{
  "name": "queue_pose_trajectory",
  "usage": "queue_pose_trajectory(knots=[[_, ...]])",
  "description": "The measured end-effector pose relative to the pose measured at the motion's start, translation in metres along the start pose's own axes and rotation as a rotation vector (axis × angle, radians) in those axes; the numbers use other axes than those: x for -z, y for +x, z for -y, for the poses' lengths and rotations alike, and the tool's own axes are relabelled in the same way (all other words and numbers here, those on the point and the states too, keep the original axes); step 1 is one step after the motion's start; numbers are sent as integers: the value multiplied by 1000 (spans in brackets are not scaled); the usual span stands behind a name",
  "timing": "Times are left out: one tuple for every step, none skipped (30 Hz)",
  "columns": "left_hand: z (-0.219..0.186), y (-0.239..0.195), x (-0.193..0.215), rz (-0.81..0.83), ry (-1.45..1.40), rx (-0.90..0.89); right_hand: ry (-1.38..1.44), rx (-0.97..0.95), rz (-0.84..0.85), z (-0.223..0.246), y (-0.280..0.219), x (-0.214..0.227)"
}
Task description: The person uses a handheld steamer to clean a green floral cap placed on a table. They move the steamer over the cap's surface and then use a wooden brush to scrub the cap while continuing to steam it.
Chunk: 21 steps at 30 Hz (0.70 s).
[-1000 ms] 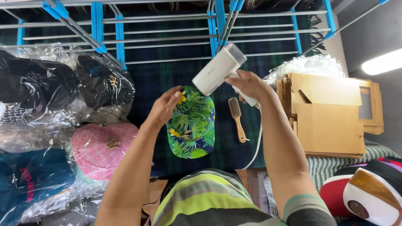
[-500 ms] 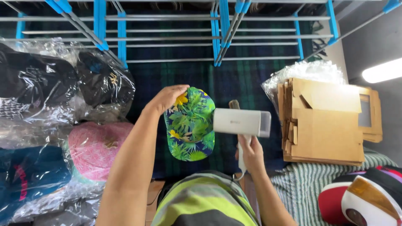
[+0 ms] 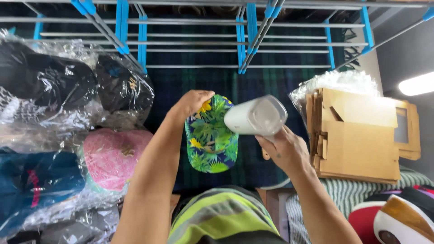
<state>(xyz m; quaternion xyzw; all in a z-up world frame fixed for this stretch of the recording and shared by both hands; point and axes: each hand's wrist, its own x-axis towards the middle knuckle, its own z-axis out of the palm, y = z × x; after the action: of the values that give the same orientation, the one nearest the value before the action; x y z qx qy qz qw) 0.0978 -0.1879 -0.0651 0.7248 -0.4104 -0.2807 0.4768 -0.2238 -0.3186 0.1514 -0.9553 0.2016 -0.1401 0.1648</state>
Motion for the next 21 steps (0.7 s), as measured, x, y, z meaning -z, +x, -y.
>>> queue_pose_trajectory(knots=[[28,8,-3,1,-8,10,-1,-2,13,1,7,-4],[54,20,-3,9,333,-208,-6,-2,46,1,17,-9],[81,32,-4,18,673,-426,-11,-2,79,1,27,-13],[78,33,-2,17,674,-435,-15,-3,71,8,33,-8],[74,33,0,27,703,-420,-28,9,88,15,38,-4],[73,25,0,41,728,-395,-36,22,117,24,41,0],[60,16,-1,42,726,-392,-36,21,120,26,35,6],[46,11,2,30,719,-356,-54,3,127,29,32,11],[32,6,5,17,711,-321,-72,-14,134,32,30,17],[16,2,8,4,719,-319,-69,0,129,22,26,16],[0,-3,10,6,500,-122,-98,-13,146,12,22,14],[-15,-9,5,20,267,69,-132,-39,171,2,14,14],[-20,-9,9,19,263,68,-135,-38,173,7,19,14],[-26,-8,10,21,317,72,-162,-18,173,11,24,16],[-33,-7,11,23,370,75,-189,3,173,14,28,18],[-30,-3,10,23,370,78,-187,3,175,19,37,13],[-28,2,9,-13,280,262,-167,27,154,24,46,8],[-26,8,5,-41,188,439,-150,39,130,28,53,4],[-26,11,-2,-31,188,436,-152,29,130,25,58,-1],[-26,15,-4,-46,190,473,-115,29,149,22,68,-7],[-25,18,-6,-62,190,509,-78,29,169,20,77,-13]])
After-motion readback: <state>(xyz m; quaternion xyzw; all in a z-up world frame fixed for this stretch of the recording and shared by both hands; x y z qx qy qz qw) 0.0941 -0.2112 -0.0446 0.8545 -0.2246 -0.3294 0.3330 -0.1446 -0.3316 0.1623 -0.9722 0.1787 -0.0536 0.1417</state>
